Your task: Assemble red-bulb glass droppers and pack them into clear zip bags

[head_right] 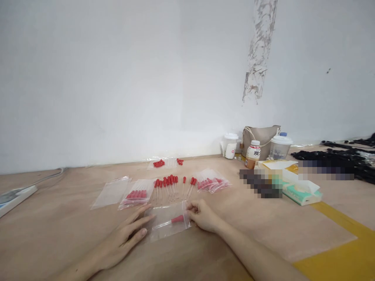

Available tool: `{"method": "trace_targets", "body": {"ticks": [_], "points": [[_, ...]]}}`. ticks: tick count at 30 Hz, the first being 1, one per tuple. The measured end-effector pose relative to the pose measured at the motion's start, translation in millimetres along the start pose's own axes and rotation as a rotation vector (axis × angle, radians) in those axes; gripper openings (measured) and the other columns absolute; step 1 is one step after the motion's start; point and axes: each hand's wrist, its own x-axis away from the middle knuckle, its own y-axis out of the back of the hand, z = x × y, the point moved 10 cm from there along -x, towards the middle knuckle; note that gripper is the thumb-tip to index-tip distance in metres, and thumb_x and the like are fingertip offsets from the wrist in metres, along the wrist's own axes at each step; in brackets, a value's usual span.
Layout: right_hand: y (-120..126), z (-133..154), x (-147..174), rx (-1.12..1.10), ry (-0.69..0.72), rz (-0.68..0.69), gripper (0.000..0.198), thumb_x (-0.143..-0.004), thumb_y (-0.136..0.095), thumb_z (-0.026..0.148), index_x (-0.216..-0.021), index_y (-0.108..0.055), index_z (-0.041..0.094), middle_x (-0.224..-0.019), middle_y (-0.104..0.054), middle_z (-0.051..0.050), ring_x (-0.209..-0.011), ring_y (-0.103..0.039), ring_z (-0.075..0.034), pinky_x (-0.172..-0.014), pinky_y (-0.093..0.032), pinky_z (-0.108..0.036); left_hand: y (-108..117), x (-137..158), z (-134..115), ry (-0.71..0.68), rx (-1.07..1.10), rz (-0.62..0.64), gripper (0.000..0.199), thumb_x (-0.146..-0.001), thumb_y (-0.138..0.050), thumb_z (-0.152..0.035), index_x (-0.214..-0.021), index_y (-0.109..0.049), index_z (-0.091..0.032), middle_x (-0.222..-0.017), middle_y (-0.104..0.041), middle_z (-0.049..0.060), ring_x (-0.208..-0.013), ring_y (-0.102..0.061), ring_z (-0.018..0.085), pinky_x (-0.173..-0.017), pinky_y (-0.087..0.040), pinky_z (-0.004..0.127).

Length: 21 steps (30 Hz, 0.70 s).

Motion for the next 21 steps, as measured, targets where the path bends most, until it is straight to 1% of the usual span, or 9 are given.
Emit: {"method": "trace_targets", "body": {"ticks": [2, 4, 6, 7, 10, 12, 16, 18, 21], "points": [[14, -8, -3, 0.011, -0.08, -0.042, 0.015, -0.071, -0.053, 0.029, -0.08, -0.051, 0.017, -0.055, -0.055, 0.005, -0.034, -0.041, -0.005, -0.033, -0.028, -0.015, 1, 1, 4, 0.01, 0.03, -0.009, 0.035, -0.09, -0.034, -0.037, -0.122, -0.044, -0.031, -0.137, -0.032, -0.002, -0.124, -0.029, 0.021, -0.101, -0.027, 0.041], [38, -6, -11, 0.135, -0.1, -0.151, 0.014, -0.073, -0.05, 0.024, -0.085, -0.047, 0.018, -0.058, -0.057, 0.004, -0.034, -0.045, -0.006, -0.033, -0.031, -0.016, -1, 2, 4, -0.019, 0.053, 0.003, 0.034, -0.088, -0.038, -0.036, -0.121, -0.046, -0.031, -0.132, -0.04, -0.001, -0.12, -0.036, 0.02, -0.1, -0.03, 0.039], [62, 4, -24, 0.332, -0.091, -0.269, 0.012, -0.072, -0.05, 0.019, -0.084, -0.048, 0.017, -0.055, -0.057, 0.003, -0.037, -0.049, -0.008, -0.038, -0.035, -0.018, -2, 2, 3, -0.053, 0.063, 0.017, 0.034, -0.087, -0.041, -0.035, -0.12, -0.047, -0.031, -0.129, -0.044, 0.0, -0.118, -0.038, 0.02, -0.099, -0.032, 0.039], [70, 10, -32, 0.403, -0.091, -0.3, 0.011, -0.071, -0.052, 0.017, -0.082, -0.05, 0.016, -0.052, -0.058, 0.002, -0.039, -0.051, -0.009, -0.041, -0.036, -0.019, -3, 2, 2, -0.064, 0.065, 0.025, 0.034, -0.087, -0.041, -0.035, -0.12, -0.047, -0.031, -0.128, -0.045, 0.0, -0.118, -0.039, 0.02, -0.099, -0.032, 0.039], [85, 21, -60, 0.518, -0.124, -0.389, 0.011, -0.066, -0.055, 0.011, -0.077, -0.055, 0.014, -0.05, -0.058, -0.002, -0.052, -0.058, -0.014, -0.051, -0.039, -0.021, -3, 1, -2, -0.078, 0.065, 0.04, 0.033, -0.088, -0.04, -0.035, -0.119, -0.049, -0.031, -0.127, -0.047, 0.001, -0.117, -0.04, 0.021, -0.098, -0.033, 0.04], [87, 22, -77, 0.574, -0.182, -0.418, 0.01, -0.063, -0.057, 0.009, -0.072, -0.057, 0.012, -0.05, -0.059, -0.007, -0.059, -0.06, -0.019, -0.053, -0.04, -0.023, -2, 0, -7, -0.088, 0.054, 0.047, 0.032, -0.088, -0.038, -0.036, -0.119, -0.049, -0.032, -0.127, -0.047, 0.0, -0.117, -0.04, 0.021, -0.098, -0.033, 0.041], [78, 15, -99, 0.632, -0.295, -0.404, 0.002, -0.06, -0.06, 0.009, -0.062, -0.061, 0.01, -0.048, -0.058, -0.013, -0.061, -0.061, -0.025, -0.051, -0.041, -0.027, -1, 1, -13, -0.124, 0.032, 0.06, 0.032, -0.089, -0.036, -0.034, -0.119, -0.047, -0.035, -0.128, -0.045, -0.001, -0.118, -0.038, 0.021, -0.097, -0.033, 0.04], [75, 13, -104, 0.639, -0.317, -0.404, 0.003, -0.06, -0.061, 0.011, -0.063, -0.062, 0.01, -0.05, -0.059, -0.013, -0.063, -0.062, -0.026, -0.051, -0.042, -0.027, -1, 2, -15, -0.137, 0.031, 0.061, 0.032, -0.089, -0.036, -0.034, -0.12, -0.047, -0.035, -0.128, -0.044, -0.001, -0.118, -0.038, 0.022, -0.097, -0.033, 0.04], [73, 14, -109, 0.622, -0.311, -0.414, 0.005, -0.059, -0.062, 0.014, -0.063, -0.063, 0.013, -0.05, -0.059, -0.011, -0.065, -0.062, -0.024, -0.052, -0.043, -0.026, -1, 2, -16, -0.142, 0.022, 0.06, 0.032, -0.09, -0.036, -0.033, -0.119, -0.048, -0.035, -0.127, -0.045, -0.001, -0.117, -0.038, 0.022, -0.098, -0.032, 0.04]]}}
